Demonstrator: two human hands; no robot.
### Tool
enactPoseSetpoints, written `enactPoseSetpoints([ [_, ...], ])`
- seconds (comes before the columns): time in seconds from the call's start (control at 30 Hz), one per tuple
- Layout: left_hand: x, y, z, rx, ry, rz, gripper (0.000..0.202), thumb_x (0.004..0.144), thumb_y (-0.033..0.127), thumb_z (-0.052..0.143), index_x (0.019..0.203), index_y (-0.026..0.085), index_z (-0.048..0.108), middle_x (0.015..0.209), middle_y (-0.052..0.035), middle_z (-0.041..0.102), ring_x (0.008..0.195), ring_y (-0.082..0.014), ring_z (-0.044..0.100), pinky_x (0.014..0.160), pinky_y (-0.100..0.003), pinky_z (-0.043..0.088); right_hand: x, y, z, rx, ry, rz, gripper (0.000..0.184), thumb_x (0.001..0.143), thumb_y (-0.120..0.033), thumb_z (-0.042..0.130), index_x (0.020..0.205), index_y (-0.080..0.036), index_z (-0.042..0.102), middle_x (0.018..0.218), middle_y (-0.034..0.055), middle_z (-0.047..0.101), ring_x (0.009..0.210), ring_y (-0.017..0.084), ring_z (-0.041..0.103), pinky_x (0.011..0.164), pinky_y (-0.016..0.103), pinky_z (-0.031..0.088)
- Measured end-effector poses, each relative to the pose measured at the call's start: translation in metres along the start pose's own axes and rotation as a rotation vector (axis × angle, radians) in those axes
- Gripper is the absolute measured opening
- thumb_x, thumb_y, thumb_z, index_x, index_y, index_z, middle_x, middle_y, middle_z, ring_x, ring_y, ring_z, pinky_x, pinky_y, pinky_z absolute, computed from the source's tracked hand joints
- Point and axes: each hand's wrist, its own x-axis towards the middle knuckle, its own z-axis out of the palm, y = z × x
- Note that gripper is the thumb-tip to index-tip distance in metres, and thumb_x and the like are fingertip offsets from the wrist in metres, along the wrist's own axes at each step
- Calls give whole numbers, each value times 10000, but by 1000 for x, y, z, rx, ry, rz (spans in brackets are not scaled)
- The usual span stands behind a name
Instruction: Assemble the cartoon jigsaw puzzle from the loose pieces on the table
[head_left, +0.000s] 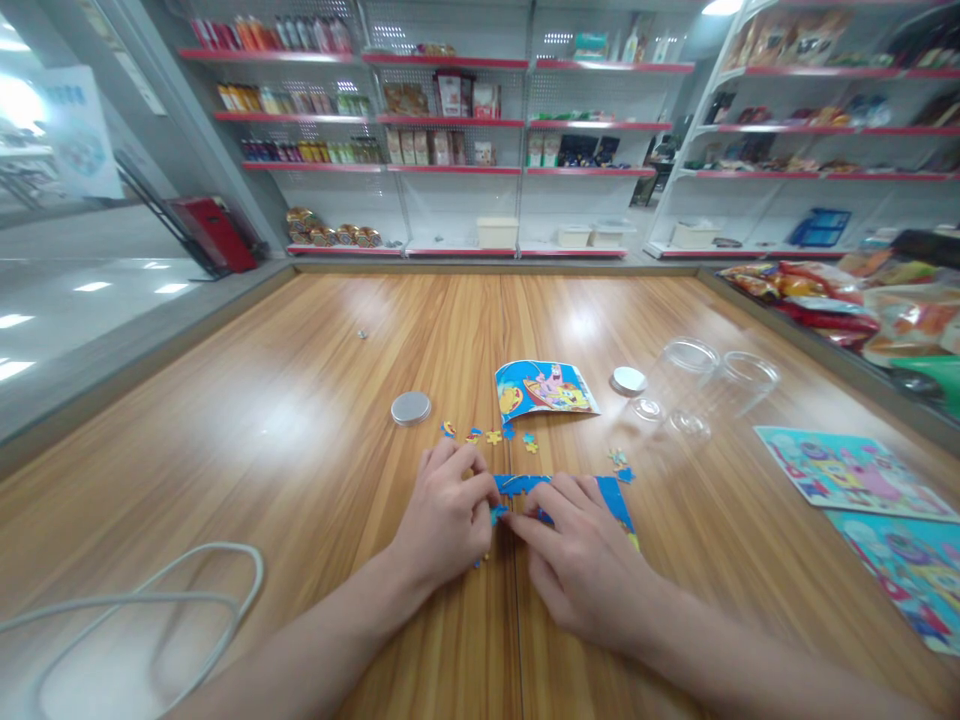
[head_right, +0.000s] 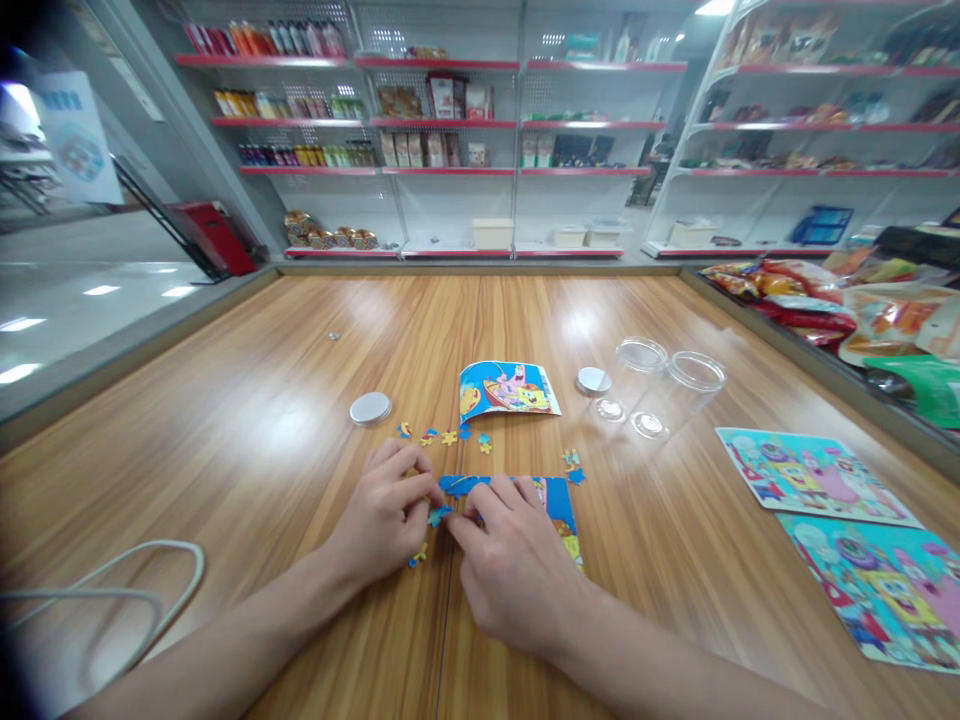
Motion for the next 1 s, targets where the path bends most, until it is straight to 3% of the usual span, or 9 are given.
enactPoseSetpoints([
  [0.33, 0, 1, -1, -117, 3, 104, 242, 761, -6, 520, 635, 165, 636, 766, -51, 574, 817, -200, 476, 753, -384, 439, 1, 2, 2, -10, 85, 53, 157, 953, -222, 551, 857, -196, 672, 871, 49, 589, 882, 215, 493, 775, 373, 307],
  [0.47, 2, -2, 0, -89, 74, 23, 291, 799, -7, 507, 819, 180, 729, 917, -70, 634, 897, -222, 498, 818, -415, 469, 2, 3, 4, 3, 122, 83, 120, 949, -307, 616, 903, -215, 677, 895, 38, 603, 879, 211, 500, 790, 369, 316],
  [0.57, 4, -4, 2, -87, 12, 15, 331, 814, 1, 521, 930, 205, 755, 980, -65, 657, 950, -237, 505, 853, -428, 478, 1, 3, 4, 3, 113, 98, 139, 932, -359, 652, 933, -222, 675, 929, 37, 611, 895, 218, 502, 795, 370, 319],
  [0.77, 4, 1, 1, -172, -54, 62, 286, 821, 16, 543, 913, 185, 754, 933, -77, 651, 938, -235, 512, 825, -411, 494, 0, 3, 6, -23, 107, 82, 202, 940, -388, 639, 855, -209, 672, 924, 51, 614, 908, 226, 504, 806, 378, 320],
  [1.0, 4, 2, 0, -233, -87, 124, 332, 803, -17, 524, 916, 183, 763, 908, -77, 659, 934, -234, 506, 813, -415, 495, 1, 1, 5, -49, 124, 74, 171, 913, -390, 680, 931, -221, 693, 897, 44, 603, 890, 222, 497, 783, 370, 308],
])
